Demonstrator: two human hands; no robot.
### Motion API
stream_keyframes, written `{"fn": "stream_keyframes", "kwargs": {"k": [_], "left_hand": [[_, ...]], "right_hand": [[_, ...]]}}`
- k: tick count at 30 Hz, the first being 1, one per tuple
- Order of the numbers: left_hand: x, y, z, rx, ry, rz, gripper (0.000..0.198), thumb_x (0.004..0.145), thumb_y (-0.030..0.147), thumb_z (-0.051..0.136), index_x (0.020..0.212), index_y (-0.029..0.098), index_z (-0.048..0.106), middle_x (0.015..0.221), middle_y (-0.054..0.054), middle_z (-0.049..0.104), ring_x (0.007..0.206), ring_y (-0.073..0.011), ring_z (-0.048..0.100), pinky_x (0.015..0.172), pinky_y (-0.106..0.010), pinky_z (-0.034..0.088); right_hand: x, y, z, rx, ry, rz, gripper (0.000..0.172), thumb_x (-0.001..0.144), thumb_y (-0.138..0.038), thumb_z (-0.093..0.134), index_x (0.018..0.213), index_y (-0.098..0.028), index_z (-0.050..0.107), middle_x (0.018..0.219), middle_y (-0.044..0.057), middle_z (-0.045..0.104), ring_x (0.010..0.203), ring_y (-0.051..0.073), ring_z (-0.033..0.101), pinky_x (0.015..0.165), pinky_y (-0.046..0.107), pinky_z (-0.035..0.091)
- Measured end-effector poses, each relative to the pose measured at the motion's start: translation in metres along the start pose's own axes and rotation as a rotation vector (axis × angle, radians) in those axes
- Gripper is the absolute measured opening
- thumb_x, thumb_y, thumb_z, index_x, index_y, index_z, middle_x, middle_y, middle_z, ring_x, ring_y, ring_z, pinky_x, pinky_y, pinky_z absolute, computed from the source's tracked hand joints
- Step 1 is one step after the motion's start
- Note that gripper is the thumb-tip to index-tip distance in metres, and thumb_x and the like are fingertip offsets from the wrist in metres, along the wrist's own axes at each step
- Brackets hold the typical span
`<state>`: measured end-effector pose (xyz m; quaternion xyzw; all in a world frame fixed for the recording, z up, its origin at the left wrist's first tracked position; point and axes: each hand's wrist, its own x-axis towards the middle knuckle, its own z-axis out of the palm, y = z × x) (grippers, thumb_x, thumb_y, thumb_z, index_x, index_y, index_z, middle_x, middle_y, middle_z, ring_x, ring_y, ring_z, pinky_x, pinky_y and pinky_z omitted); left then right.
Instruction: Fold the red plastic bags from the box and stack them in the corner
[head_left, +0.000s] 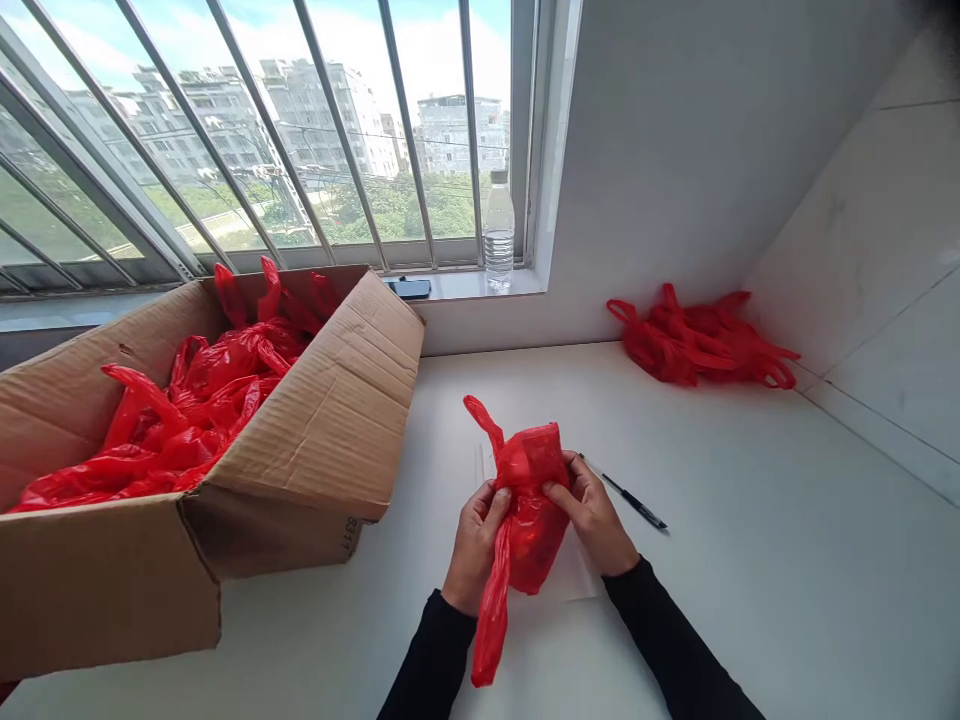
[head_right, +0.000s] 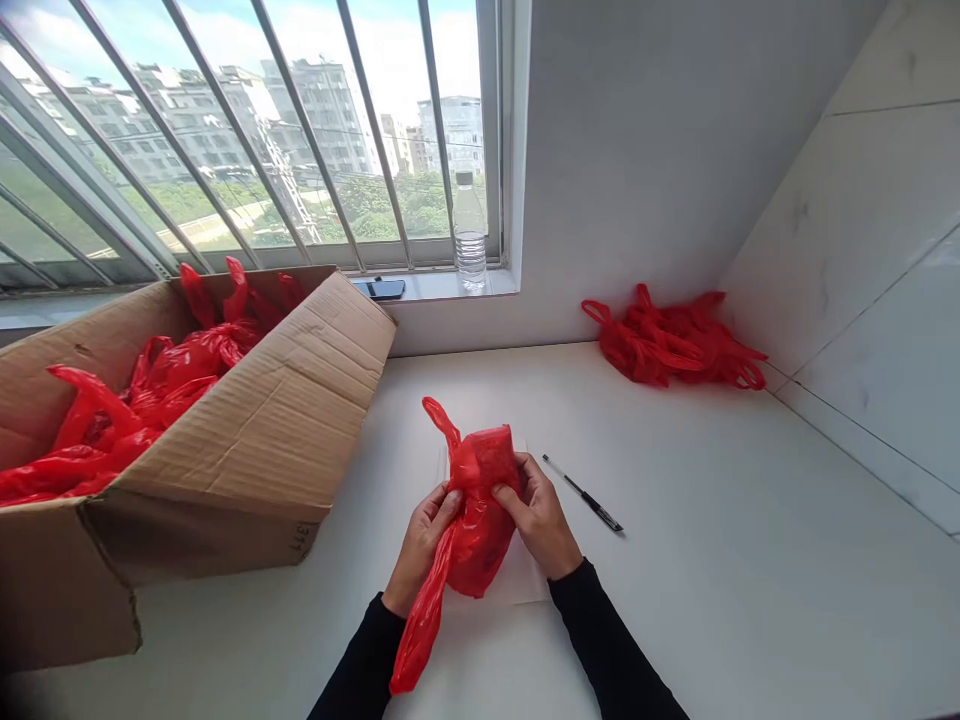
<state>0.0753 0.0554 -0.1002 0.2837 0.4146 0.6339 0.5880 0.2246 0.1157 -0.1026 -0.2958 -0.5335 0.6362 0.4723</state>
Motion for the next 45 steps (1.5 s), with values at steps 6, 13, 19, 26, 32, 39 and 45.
{"fn": "stream_keyframes", "kwargs": {"k": [6, 13, 19, 26, 32, 39, 45], "left_hand": [[-0.003, -0.006, -0.001, -0.003, -0.028, -0.023, 0.040, 0.079, 0.040, 0.082, 0.108, 0.016, 0.067, 0.104, -0.009, 0.075, 0.091, -0.0237, 0.071, 0.080, -0.032, 0.056], [-0.002, -0.008, -0.005, -0.008, 0.053, 0.080, 0.035, 0.080, 0.032, 0.081, 0.110, 0.017, 0.069, 0.102, -0.007, 0.075, 0.089, -0.0216, 0.071, 0.082, -0.031, 0.056], [-0.002, -0.006, -0.007, -0.030, 0.044, 0.062, 0.036, 0.082, 0.030, 0.079, 0.113, 0.017, 0.068, 0.106, -0.009, 0.075, 0.092, -0.0234, 0.072, 0.084, -0.033, 0.056], [0.000, -0.006, -0.006, 0.012, 0.026, 0.049, 0.033, 0.080, 0.029, 0.080, 0.108, 0.017, 0.069, 0.098, -0.006, 0.073, 0.085, -0.0191, 0.068, 0.079, -0.029, 0.054], [-0.007, 0.000, -0.002, 0.093, -0.025, 0.077, 0.040, 0.083, 0.033, 0.079, 0.118, 0.019, 0.066, 0.110, -0.008, 0.071, 0.098, -0.0233, 0.066, 0.087, -0.033, 0.053], [-0.011, 0.000, 0.003, 0.099, -0.034, 0.097, 0.049, 0.082, 0.026, 0.080, 0.126, 0.025, 0.058, 0.111, -0.004, 0.071, 0.099, -0.0219, 0.067, 0.092, -0.036, 0.055], [-0.006, -0.002, -0.001, -0.122, 0.091, 0.128, 0.050, 0.084, 0.022, 0.078, 0.128, 0.026, 0.056, 0.109, -0.002, 0.073, 0.097, -0.0204, 0.070, 0.091, -0.034, 0.056]], "right_hand": [[0.003, 0.003, -0.003, -0.025, 0.075, 0.025, 0.028, 0.091, -0.050, 0.067, 0.102, -0.025, 0.066, 0.092, 0.001, 0.069, 0.084, 0.020, 0.060, 0.077, 0.030, 0.049], [0.001, -0.002, -0.002, -0.012, -0.043, 0.056, 0.035, 0.092, -0.045, 0.065, 0.121, -0.026, 0.063, 0.116, 0.004, 0.070, 0.107, 0.025, 0.063, 0.096, 0.036, 0.049], [0.001, -0.002, -0.002, -0.013, -0.041, 0.052, 0.030, 0.088, -0.036, 0.069, 0.117, -0.025, 0.065, 0.113, 0.003, 0.071, 0.104, 0.024, 0.063, 0.092, 0.034, 0.049], [0.002, 0.005, -0.002, -0.035, -0.029, 0.039, 0.025, 0.091, -0.045, 0.067, 0.104, -0.024, 0.068, 0.097, 0.003, 0.070, 0.090, 0.023, 0.063, 0.081, 0.033, 0.050], [0.001, 0.003, 0.000, -0.090, 0.002, 0.001, 0.029, 0.093, -0.047, 0.066, 0.111, -0.025, 0.070, 0.109, 0.005, 0.073, 0.099, 0.025, 0.065, 0.087, 0.035, 0.050], [-0.001, -0.006, 0.000, -0.037, -0.046, 0.031, 0.039, 0.092, -0.044, 0.066, 0.128, -0.030, 0.062, 0.124, 0.003, 0.069, 0.116, 0.025, 0.062, 0.101, 0.037, 0.048], [-0.004, -0.008, 0.003, 0.002, -0.241, 0.087, 0.052, 0.091, -0.042, 0.070, 0.139, -0.029, 0.054, 0.133, 0.005, 0.064, 0.123, 0.026, 0.059, 0.107, 0.040, 0.046]]}}
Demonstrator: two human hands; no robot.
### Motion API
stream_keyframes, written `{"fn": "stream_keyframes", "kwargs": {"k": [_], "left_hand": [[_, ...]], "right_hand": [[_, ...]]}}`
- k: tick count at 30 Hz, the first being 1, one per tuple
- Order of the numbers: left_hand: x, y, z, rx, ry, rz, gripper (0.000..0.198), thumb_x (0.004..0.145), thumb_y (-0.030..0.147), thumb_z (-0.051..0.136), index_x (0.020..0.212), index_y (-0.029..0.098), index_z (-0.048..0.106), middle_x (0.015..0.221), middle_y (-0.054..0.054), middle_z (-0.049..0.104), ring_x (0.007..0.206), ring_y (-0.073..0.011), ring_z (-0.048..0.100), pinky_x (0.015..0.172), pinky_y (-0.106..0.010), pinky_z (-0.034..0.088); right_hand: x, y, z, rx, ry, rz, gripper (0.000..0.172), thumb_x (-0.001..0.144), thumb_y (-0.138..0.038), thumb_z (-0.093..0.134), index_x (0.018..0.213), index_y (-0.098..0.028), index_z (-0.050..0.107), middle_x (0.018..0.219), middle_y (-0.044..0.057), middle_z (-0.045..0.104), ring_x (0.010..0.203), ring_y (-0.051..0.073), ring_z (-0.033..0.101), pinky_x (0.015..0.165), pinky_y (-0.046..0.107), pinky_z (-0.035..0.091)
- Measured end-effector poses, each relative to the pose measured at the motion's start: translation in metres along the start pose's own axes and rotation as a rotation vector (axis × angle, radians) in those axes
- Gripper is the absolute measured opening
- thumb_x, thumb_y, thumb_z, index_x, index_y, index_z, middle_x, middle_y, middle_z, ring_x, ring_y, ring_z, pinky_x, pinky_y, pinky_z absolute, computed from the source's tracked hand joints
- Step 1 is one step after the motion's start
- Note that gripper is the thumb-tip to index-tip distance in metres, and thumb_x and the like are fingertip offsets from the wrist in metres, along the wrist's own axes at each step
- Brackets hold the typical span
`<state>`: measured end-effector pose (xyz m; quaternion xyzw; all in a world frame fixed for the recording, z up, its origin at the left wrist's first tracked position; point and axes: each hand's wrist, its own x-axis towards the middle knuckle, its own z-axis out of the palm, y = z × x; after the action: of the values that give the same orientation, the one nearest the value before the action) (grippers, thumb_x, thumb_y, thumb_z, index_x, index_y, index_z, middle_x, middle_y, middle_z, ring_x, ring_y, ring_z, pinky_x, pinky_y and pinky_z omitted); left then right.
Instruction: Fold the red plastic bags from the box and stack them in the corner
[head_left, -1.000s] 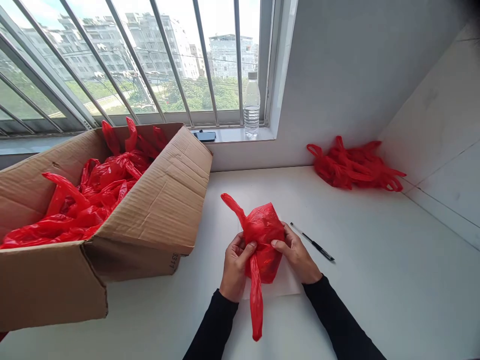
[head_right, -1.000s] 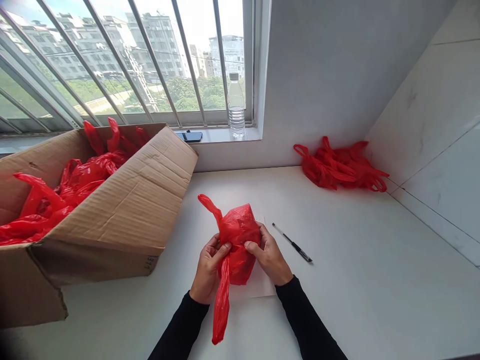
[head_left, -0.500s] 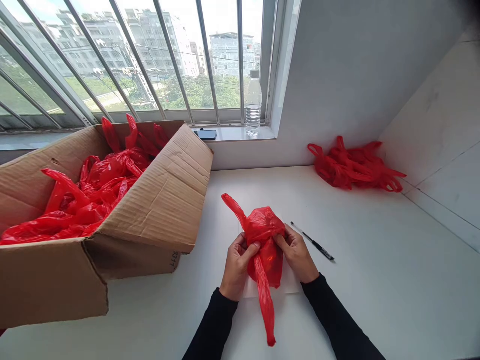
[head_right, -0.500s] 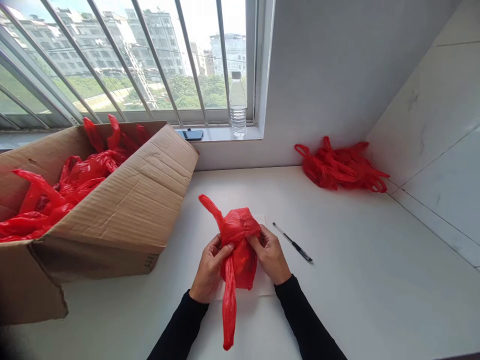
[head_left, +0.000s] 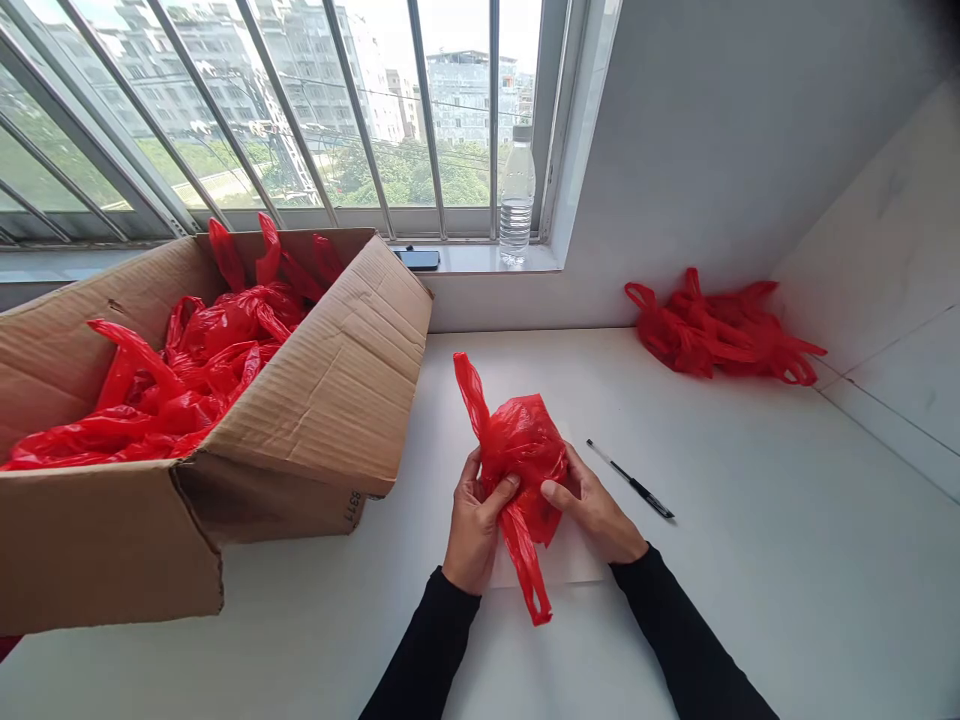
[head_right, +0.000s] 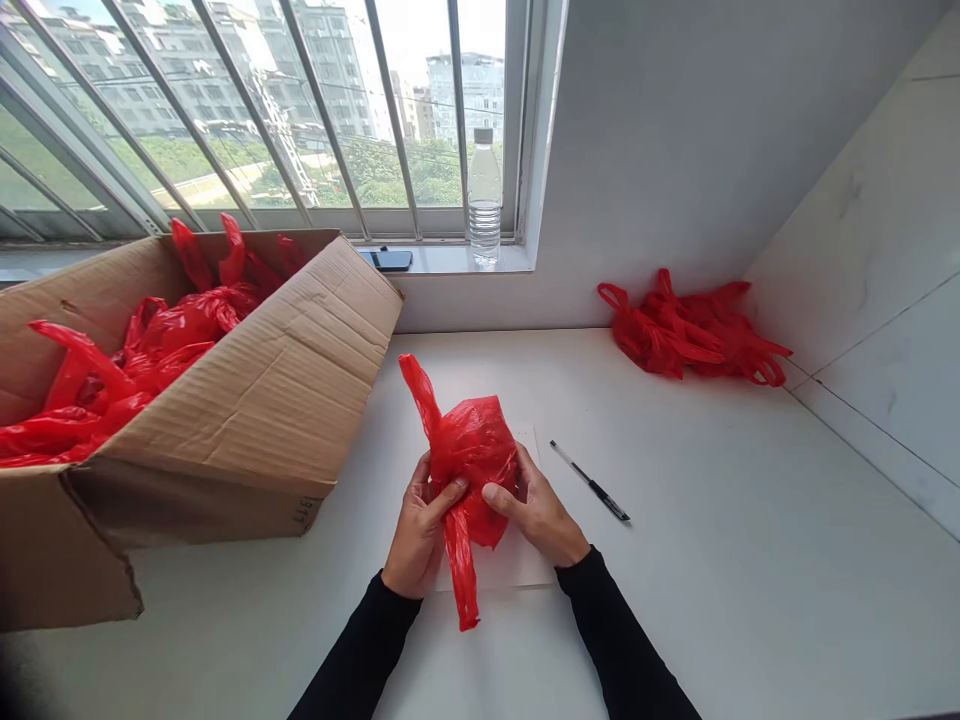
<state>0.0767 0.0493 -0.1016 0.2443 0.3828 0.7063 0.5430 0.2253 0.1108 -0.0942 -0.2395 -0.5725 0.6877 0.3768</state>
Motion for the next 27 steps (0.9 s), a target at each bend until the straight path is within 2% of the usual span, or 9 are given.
{"fn": "stream_keyframes", "kwargs": {"k": [3, 6, 11, 18, 23, 25, 27], "left_hand": [[0.001, 0.002, -0.001, -0.005, 0.015, 0.007, 0.043, 0.085, 0.022, 0.076, 0.125, 0.023, 0.060, 0.107, -0.003, 0.074, 0.095, -0.0194, 0.070, 0.090, -0.033, 0.056], [0.000, 0.004, 0.000, 0.035, -0.045, -0.005, 0.036, 0.085, 0.023, 0.076, 0.120, 0.020, 0.064, 0.104, -0.004, 0.073, 0.095, -0.0199, 0.069, 0.089, -0.031, 0.055], [-0.001, 0.006, 0.000, 0.080, -0.113, -0.003, 0.046, 0.083, 0.022, 0.076, 0.127, 0.020, 0.062, 0.114, -0.007, 0.071, 0.100, -0.0213, 0.067, 0.093, -0.033, 0.054], [0.000, 0.008, 0.000, 0.104, -0.155, -0.028, 0.054, 0.078, 0.019, 0.079, 0.129, 0.020, 0.060, 0.108, -0.006, 0.071, 0.095, -0.0192, 0.066, 0.086, -0.029, 0.054], [0.003, 0.016, -0.006, 0.052, -0.024, 0.023, 0.049, 0.077, 0.015, 0.078, 0.123, 0.022, 0.062, 0.105, -0.003, 0.070, 0.091, -0.0168, 0.065, 0.084, -0.027, 0.054], [0.005, 0.020, -0.009, 0.034, 0.006, 0.039, 0.047, 0.077, 0.014, 0.077, 0.121, 0.022, 0.062, 0.107, -0.003, 0.070, 0.094, -0.0170, 0.065, 0.086, -0.027, 0.054], [0.005, 0.022, -0.011, 0.029, 0.005, 0.026, 0.046, 0.077, 0.013, 0.075, 0.121, 0.022, 0.063, 0.105, -0.003, 0.070, 0.092, -0.0166, 0.066, 0.085, -0.026, 0.054]], "right_hand": [[0.001, 0.004, -0.001, -0.001, 0.003, 0.008, 0.049, 0.089, -0.038, 0.073, 0.134, -0.028, 0.057, 0.127, 0.005, 0.066, 0.119, 0.025, 0.060, 0.103, 0.039, 0.048], [0.002, 0.008, -0.003, -0.017, 0.080, 0.005, 0.039, 0.088, -0.037, 0.075, 0.123, -0.027, 0.062, 0.114, 0.004, 0.069, 0.107, 0.023, 0.063, 0.095, 0.037, 0.051], [0.002, 0.009, -0.005, -0.042, 0.124, -0.016, 0.034, 0.091, -0.037, 0.070, 0.123, -0.026, 0.062, 0.116, 0.004, 0.068, 0.107, 0.023, 0.061, 0.095, 0.035, 0.049], [0.001, 0.009, -0.005, -0.036, 0.175, -0.029, 0.028, 0.093, -0.037, 0.067, 0.119, -0.025, 0.064, 0.114, 0.004, 0.069, 0.105, 0.022, 0.061, 0.094, 0.034, 0.049], [0.002, 0.013, -0.006, 0.102, 0.077, 0.078, 0.057, 0.091, -0.042, 0.071, 0.142, -0.031, 0.048, 0.126, 0.006, 0.066, 0.116, 0.024, 0.061, 0.102, 0.041, 0.048], [0.003, 0.014, -0.007, 0.073, 0.045, 0.100, 0.054, 0.091, -0.043, 0.072, 0.139, -0.028, 0.052, 0.121, 0.007, 0.068, 0.113, 0.024, 0.062, 0.101, 0.042, 0.049], [0.003, 0.014, -0.008, 0.008, 0.044, 0.084, 0.044, 0.090, -0.043, 0.073, 0.129, -0.025, 0.061, 0.116, 0.008, 0.069, 0.108, 0.024, 0.063, 0.098, 0.042, 0.050]]}}
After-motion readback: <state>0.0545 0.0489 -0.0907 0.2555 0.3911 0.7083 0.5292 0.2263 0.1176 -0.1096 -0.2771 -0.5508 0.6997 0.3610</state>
